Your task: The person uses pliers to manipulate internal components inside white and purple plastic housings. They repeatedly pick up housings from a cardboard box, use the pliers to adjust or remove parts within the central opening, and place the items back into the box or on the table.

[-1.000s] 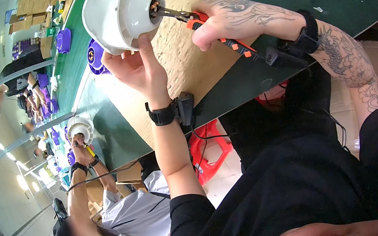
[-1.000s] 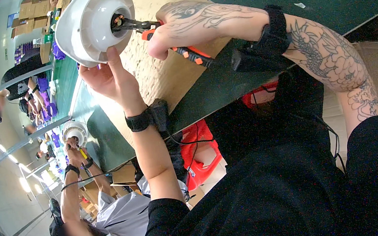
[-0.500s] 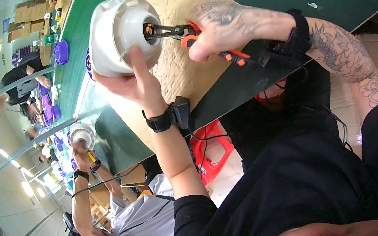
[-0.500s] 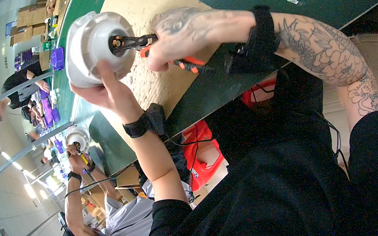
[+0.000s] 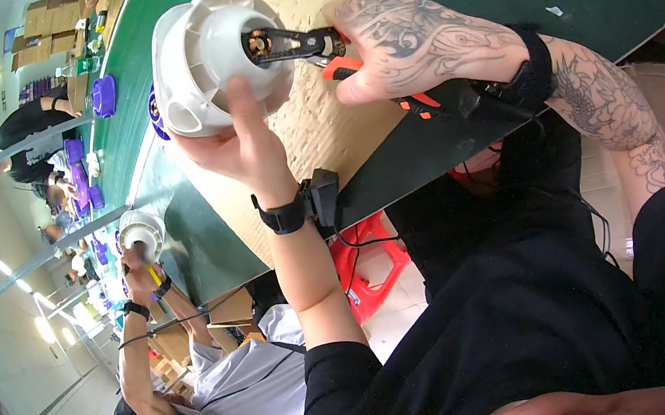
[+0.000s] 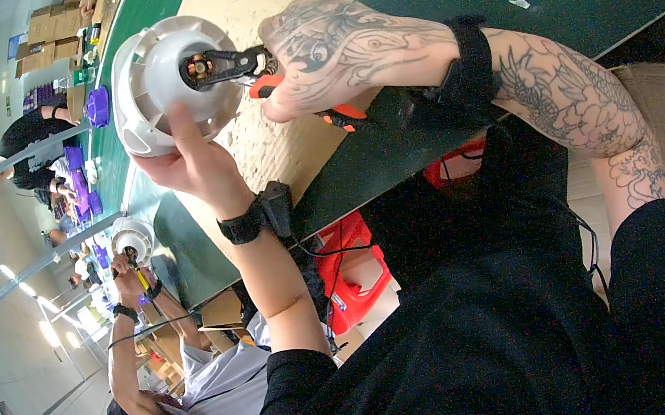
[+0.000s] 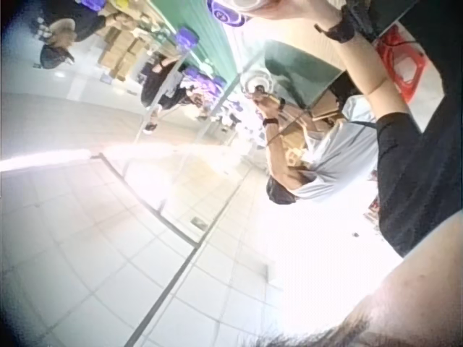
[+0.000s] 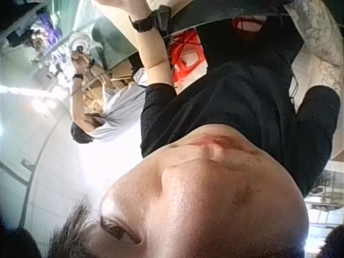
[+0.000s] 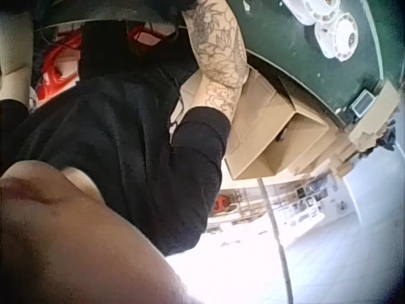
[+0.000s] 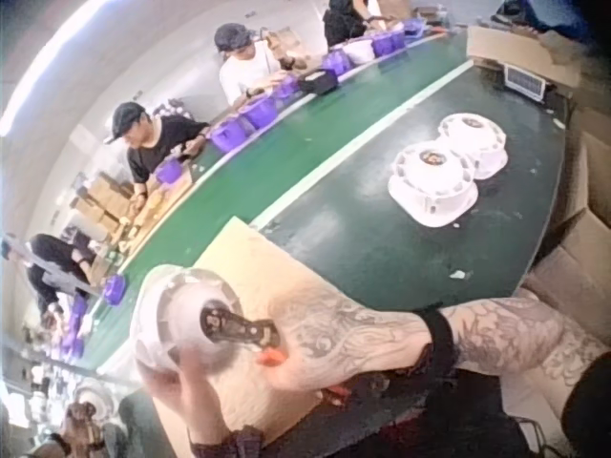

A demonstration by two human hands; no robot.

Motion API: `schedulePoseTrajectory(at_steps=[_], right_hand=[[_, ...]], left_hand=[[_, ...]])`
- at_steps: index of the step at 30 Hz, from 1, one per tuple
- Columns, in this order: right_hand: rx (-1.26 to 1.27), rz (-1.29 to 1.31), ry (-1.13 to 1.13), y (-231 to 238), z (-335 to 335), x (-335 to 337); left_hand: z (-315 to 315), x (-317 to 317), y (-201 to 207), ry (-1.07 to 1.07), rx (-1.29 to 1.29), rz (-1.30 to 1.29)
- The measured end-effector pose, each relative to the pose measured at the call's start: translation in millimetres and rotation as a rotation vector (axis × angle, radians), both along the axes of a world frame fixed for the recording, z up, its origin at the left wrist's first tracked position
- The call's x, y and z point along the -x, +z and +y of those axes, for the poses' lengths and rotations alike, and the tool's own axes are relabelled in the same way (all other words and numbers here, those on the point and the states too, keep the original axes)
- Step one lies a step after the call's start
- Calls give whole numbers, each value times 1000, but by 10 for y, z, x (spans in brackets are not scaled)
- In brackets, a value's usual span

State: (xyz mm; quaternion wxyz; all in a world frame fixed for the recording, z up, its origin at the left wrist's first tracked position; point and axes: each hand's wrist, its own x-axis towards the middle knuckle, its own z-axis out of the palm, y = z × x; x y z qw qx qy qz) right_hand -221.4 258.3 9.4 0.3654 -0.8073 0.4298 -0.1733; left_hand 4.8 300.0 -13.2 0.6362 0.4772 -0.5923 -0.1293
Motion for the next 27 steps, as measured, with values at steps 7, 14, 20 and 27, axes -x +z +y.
schedulePoseTrajectory(at_steps=[7,14,20,27], right_hand=[[-816,-836,325,-25,51,146],[-22,-58,-44,-40,-59,-5],[-562,-288,184,0,-106,11],[-598,-286,192,34,-38,35]], left_hand=[[16,-5,-25,-38,107,136],[-79,69,63,-173,111,88],[-67,64,-9,-106,27,195],[-63,-92,-42,-146,73,314]])
